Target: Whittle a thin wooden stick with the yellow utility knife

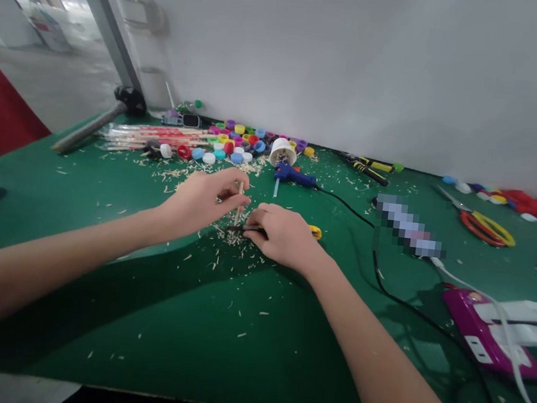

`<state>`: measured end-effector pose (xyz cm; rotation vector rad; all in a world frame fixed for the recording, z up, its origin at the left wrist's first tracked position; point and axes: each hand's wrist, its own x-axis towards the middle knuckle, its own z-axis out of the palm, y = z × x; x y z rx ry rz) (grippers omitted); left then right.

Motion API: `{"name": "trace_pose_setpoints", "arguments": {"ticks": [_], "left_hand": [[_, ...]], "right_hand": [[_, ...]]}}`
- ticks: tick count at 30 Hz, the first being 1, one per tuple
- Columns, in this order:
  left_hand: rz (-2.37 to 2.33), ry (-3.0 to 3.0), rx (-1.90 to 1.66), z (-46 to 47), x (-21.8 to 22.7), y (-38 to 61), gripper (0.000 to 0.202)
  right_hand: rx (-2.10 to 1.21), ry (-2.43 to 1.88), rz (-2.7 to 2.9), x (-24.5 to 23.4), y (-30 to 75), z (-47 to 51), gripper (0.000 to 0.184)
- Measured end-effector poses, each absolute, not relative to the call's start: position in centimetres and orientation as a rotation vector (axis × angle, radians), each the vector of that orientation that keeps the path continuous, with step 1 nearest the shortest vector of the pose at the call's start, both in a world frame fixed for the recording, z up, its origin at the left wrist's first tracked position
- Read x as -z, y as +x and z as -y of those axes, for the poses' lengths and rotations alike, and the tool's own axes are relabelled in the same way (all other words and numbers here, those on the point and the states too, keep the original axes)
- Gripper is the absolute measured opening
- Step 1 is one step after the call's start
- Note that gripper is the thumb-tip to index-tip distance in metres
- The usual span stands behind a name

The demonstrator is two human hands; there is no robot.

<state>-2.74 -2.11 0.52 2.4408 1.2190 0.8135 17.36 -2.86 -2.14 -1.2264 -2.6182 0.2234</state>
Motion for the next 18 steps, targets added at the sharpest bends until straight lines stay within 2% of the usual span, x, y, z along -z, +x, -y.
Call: {"name": "trace_pose_setpoints", "arguments": {"ticks": [8, 18], "left_hand": [[-1.206, 2.387, -0.786, 2.12, -0.7, -2.76, 0.018], [-1.186, 2.377, -0.799, 1.99, -0.57, -2.75, 0.016]], "right_hand": [[-0.383, -1.168, 2.609, 1.57, 18.25, 2.78, 0.025], [-0.208, -1.244, 2.618, 1.92, 17.93, 2.67, 0.024]]}}
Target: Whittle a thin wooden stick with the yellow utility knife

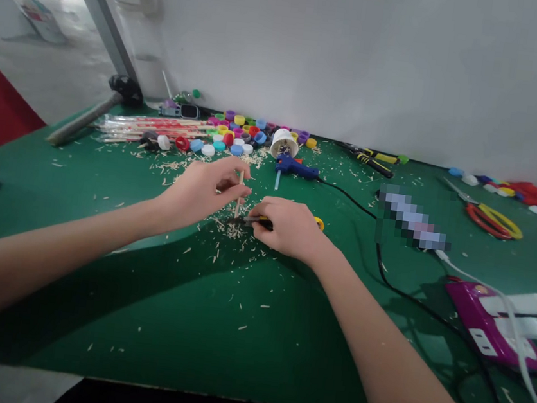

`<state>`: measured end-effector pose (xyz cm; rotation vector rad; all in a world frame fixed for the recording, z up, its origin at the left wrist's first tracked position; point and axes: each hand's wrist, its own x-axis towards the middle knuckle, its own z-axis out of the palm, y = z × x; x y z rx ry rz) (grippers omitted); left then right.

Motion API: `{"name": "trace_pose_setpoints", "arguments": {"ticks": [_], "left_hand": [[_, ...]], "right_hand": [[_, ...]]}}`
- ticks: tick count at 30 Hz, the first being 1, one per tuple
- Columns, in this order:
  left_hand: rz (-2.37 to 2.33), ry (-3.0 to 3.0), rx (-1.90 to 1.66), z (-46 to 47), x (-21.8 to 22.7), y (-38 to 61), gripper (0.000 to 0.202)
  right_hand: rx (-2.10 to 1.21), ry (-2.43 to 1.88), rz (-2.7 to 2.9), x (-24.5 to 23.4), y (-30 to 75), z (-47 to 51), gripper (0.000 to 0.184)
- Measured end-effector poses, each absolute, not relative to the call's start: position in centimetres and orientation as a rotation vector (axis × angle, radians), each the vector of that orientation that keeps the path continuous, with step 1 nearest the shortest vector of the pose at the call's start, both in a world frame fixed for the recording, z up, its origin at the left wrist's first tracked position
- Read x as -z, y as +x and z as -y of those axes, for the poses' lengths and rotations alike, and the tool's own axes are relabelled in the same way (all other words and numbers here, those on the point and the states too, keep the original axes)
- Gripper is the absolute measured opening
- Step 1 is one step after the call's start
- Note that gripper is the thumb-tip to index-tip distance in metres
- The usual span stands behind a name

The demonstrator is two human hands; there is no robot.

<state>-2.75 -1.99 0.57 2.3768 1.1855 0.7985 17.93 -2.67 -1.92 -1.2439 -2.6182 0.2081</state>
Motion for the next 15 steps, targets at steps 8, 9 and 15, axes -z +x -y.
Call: {"name": "trace_pose_setpoints", "arguments": {"ticks": [8, 9, 15], "left_hand": [[-1.191, 2.4, -0.805, 2.06, -0.69, -2.65, 0.018], [-1.188, 2.395, -0.806, 2.06, -0.7, -2.65, 0.018], [-1.189, 2.393, -0.813, 2.01, -0.6, -2.67, 0.018]], "right_hand": [[-0.264, -1.284, 2.619, 1.78, 17.9, 2.38, 0.024], [-0.281, -1.284, 2.617, 1.75, 17.92, 2.38, 0.024], [-0.229, -1.279, 2.601, 1.8, 17.75, 2.54, 0.024]]}}
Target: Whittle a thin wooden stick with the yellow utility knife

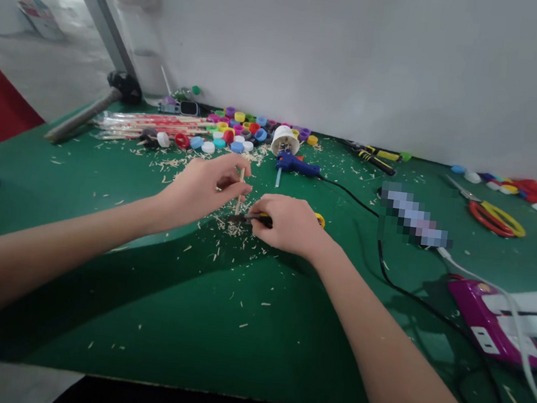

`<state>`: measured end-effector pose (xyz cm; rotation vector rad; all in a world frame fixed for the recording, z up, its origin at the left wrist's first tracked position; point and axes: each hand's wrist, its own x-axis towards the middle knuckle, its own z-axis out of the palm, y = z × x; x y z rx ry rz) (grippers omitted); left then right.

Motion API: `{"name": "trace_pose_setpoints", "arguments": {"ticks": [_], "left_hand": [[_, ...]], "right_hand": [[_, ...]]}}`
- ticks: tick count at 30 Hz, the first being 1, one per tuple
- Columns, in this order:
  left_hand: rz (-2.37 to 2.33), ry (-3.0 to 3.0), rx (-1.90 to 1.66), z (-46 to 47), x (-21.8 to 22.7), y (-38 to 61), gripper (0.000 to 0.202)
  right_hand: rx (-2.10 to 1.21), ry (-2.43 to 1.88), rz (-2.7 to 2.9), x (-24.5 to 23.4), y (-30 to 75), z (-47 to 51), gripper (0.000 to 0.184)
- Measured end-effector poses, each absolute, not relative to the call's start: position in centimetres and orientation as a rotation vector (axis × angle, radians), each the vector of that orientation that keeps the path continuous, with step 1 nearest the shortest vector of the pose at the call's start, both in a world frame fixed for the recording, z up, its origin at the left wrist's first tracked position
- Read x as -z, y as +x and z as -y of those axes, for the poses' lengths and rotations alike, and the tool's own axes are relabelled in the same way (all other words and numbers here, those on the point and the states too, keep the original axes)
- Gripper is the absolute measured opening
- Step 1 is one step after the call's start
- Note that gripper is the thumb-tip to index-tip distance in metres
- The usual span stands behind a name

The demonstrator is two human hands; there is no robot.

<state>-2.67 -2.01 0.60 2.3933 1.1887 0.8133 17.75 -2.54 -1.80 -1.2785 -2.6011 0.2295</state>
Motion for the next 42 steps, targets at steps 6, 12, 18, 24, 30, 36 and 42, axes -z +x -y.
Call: {"name": "trace_pose_setpoints", "arguments": {"ticks": [6, 12, 18, 24, 30, 36, 42], "left_hand": [[-1.181, 2.405, -0.823, 2.05, -0.58, -2.64, 0.018], [-1.179, 2.41, -0.832, 2.08, -0.6, -2.61, 0.019], [-1.17, 2.413, -0.835, 1.97, -0.45, -2.67, 0.017], [-1.161, 2.416, -0.827, 1.9, -0.33, -2.69, 0.017], [-1.155, 2.424, -0.839, 1.94, -0.34, -2.68, 0.016], [-1.151, 2.418, -0.839, 1.88, -0.3, -2.67, 0.017], [-1.182, 2.417, -0.827, 1.99, -0.48, -2.59, 0.021]], "right_hand": [[-0.154, -1.304, 2.603, 2.15, 17.56, 2.53, 0.025], [-0.245, -1.287, 2.604, 1.94, 17.78, 2.44, 0.025], [-0.348, -1.25, 2.638, 1.46, 18.2, 2.37, 0.028], [-0.329, -1.25, 2.638, 1.47, 18.02, 2.35, 0.028], [-0.356, -1.265, 2.636, 1.32, 18.07, 2.4, 0.028], [-0.345, -1.252, 2.644, 1.37, 18.28, 2.45, 0.028], [-0.346, -1.251, 2.651, 1.48, 18.39, 2.41, 0.028]]}}
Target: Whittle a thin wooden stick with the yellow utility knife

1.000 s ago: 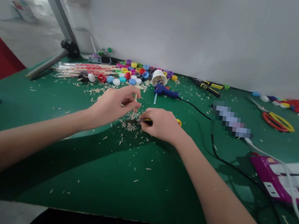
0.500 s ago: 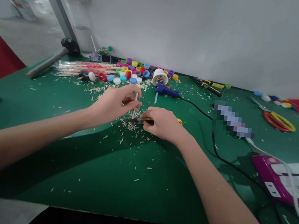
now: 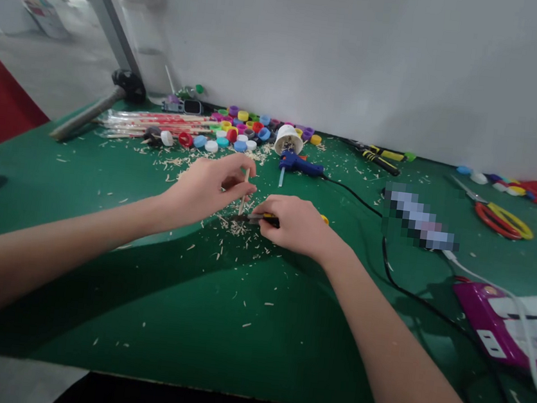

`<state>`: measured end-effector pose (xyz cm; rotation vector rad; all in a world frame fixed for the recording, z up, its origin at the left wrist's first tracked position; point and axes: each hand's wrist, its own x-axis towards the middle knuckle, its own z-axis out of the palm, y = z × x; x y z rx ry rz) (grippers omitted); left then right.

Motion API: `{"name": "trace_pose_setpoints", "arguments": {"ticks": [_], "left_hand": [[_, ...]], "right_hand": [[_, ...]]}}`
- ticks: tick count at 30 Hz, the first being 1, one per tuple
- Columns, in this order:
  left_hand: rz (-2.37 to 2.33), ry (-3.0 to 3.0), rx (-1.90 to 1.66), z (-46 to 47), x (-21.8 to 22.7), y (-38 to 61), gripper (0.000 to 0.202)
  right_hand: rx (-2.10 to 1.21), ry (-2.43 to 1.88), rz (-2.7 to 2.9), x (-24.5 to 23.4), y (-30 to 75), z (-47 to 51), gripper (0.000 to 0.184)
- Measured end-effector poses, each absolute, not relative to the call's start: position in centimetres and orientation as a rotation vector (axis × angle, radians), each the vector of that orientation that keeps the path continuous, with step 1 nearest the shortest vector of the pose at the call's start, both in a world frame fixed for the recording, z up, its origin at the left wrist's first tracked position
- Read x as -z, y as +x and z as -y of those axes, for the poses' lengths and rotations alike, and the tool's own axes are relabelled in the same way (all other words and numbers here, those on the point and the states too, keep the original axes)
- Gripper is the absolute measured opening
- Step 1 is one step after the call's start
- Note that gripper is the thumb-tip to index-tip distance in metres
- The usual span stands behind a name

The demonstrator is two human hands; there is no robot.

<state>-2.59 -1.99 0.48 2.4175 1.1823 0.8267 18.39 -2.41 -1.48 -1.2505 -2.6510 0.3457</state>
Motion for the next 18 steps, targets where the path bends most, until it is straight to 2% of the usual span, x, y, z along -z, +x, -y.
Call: {"name": "trace_pose_setpoints", "arguments": {"ticks": [18], "left_hand": [[-1.181, 2.429, -0.835, 1.95, -0.41, -2.61, 0.023]], "right_hand": [[-0.33, -1.257, 2.675, 1.26, 18.2, 2.64, 0.029]]}}
